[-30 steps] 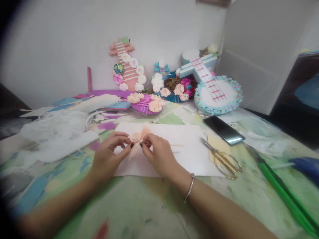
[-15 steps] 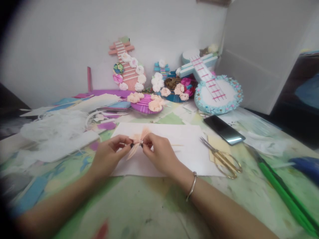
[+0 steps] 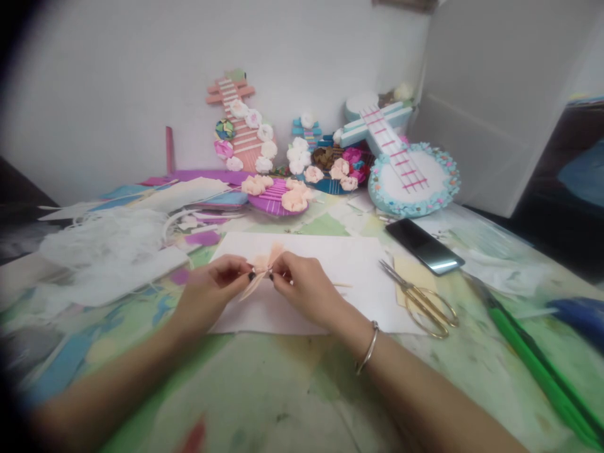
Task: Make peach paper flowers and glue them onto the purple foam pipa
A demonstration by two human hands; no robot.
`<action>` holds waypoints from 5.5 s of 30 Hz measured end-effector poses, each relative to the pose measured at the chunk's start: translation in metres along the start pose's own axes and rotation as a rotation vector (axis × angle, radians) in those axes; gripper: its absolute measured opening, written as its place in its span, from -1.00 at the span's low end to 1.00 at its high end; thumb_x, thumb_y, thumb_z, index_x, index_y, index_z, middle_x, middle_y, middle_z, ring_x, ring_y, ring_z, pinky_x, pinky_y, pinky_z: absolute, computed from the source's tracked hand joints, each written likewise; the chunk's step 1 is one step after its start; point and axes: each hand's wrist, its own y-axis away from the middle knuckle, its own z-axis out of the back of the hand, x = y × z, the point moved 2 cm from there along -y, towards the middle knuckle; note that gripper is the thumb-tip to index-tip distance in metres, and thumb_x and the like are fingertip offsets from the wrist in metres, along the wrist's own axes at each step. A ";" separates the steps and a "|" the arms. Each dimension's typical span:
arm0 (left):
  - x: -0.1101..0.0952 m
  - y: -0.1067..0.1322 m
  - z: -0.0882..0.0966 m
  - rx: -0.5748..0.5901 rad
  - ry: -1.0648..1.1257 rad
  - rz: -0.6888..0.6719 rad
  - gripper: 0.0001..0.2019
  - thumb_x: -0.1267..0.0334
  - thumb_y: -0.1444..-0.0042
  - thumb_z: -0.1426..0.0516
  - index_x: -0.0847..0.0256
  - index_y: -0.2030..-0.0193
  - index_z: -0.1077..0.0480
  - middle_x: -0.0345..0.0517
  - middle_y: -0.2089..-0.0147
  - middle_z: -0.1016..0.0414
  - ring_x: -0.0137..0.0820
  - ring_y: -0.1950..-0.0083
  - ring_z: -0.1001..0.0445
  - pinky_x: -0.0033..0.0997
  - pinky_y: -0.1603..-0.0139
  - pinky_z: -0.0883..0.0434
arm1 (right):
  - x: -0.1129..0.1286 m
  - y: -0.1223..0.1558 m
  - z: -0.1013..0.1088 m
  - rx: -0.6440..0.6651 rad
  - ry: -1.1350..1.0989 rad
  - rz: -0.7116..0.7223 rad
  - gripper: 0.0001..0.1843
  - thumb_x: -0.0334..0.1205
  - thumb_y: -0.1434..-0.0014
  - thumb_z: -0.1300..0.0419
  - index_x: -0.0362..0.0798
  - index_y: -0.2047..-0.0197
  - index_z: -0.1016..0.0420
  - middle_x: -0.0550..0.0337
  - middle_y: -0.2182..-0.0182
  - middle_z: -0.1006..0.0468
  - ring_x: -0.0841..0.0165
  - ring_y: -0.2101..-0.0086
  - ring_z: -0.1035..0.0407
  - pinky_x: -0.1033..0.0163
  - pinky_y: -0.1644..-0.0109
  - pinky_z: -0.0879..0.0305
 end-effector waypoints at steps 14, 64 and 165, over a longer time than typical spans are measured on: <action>-0.002 0.002 0.000 0.049 -0.157 0.108 -0.87 0.20 0.04 -0.17 0.22 0.42 -0.46 -0.21 0.43 -0.47 -0.46 0.45 -0.29 -0.44 0.41 -0.21 | -0.003 0.000 0.002 0.003 0.010 0.071 -0.91 -0.44 -0.03 -0.13 -0.08 0.40 -0.40 0.28 0.49 -0.50 0.49 0.47 -0.36 0.39 0.38 -0.18; -0.007 0.003 -0.002 0.283 0.300 0.034 -0.63 0.20 0.05 -0.27 0.19 0.09 -0.31 -0.07 0.20 -0.50 -0.31 0.16 -0.50 -0.43 0.23 -0.41 | 0.006 0.001 0.011 0.003 -0.226 0.069 -0.88 -0.33 -0.15 -0.15 -0.09 0.25 -0.50 0.18 0.41 -0.56 0.44 0.43 -0.41 0.33 0.32 -0.33; -0.005 0.003 0.000 0.142 0.017 -0.339 -0.87 0.32 -0.11 -0.17 0.10 0.25 -0.57 -0.04 0.01 -0.43 -0.30 -0.03 -0.39 -0.31 -0.01 -0.36 | 0.014 0.008 0.002 -0.121 0.083 0.203 -0.87 -0.31 -0.18 -0.15 -0.08 0.37 -0.49 0.23 0.50 -0.50 0.46 0.48 -0.29 0.35 0.36 -0.17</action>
